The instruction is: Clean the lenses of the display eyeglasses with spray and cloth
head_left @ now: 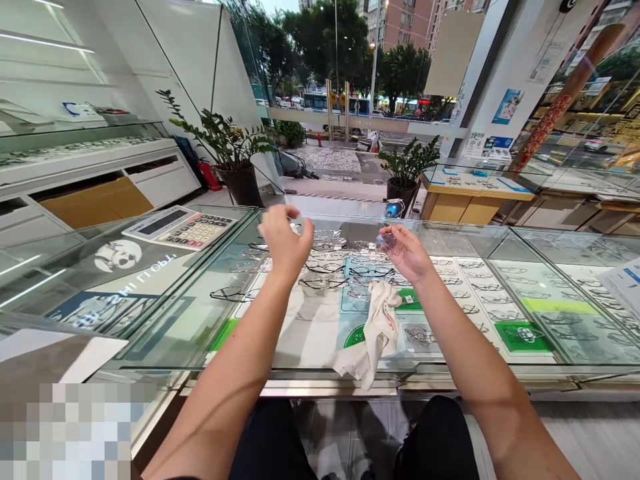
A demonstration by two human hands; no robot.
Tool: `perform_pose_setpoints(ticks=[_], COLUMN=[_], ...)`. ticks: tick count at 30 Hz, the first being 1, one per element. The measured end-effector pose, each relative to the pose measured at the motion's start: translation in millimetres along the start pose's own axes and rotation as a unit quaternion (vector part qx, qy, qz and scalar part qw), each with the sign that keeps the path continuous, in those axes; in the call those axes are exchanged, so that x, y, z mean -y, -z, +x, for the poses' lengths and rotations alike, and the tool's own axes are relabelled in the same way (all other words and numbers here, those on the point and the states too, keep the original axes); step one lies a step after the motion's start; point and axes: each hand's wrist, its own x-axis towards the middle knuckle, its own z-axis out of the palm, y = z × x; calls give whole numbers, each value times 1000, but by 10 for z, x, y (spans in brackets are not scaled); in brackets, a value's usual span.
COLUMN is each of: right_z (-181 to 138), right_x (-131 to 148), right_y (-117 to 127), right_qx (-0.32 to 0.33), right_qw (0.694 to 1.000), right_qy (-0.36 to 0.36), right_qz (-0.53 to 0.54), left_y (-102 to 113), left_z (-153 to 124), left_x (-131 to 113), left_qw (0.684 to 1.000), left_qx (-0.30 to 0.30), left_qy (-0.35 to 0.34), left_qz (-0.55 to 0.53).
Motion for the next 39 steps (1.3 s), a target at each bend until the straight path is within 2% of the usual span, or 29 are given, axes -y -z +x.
perform_pose_setpoints(ticks=[3, 6, 8, 11, 15, 18, 21, 24, 29, 33, 35, 39], right_z=[12, 14, 12, 10, 7, 2, -3, -7, -16, -29, -36, -48], right_x=[19, 37, 47, 55, 57, 57, 61, 70, 84, 90, 93, 106], right_y=[17, 21, 16, 4, -14, -18, -16, -14, -22, -39, -47, -58], right_qx=[-4, -2, 1, 4, 1, 1, 1, 0, -2, -2, -4, -8], right_qw=[1000, 1000, 1000, 1000, 1000, 1000, 1000, 1000, 1000, 1000, 1000, 1000], right_qy=[9, 13, 14, 17, 11, 9, 8, 9, 10, 10, 14, 13], right_qz=[-4, -8, -12, -16, -10, -11, -13, -11, -11, -5, -8, -15], left_y=[-37, -106, -139, -164, -183, -205, -236, -268, -259, -174, -130, -83], left_z=[-185, -447, -605, -749, -803, -814, -808, -756, -562, -403, -342, -244], left_x=[-224, -442, -562, -676, -716, -697, -664, -628, -581, -536, -509, -467], left_qw=[974, 921, 890, 862, 851, 852, 846, 826, 766, 711, 708, 730], left_qx=[198, 353, 411, 457, 478, 482, 501, 505, 472, 432, 408, 348], left_qy=[-66, -146, -189, -218, -219, -206, -156, -72, 103, 215, 235, 239], left_qz=[-92, -83, -58, -25, 8, -7, -94, -240, -423, -512, -527, -538])
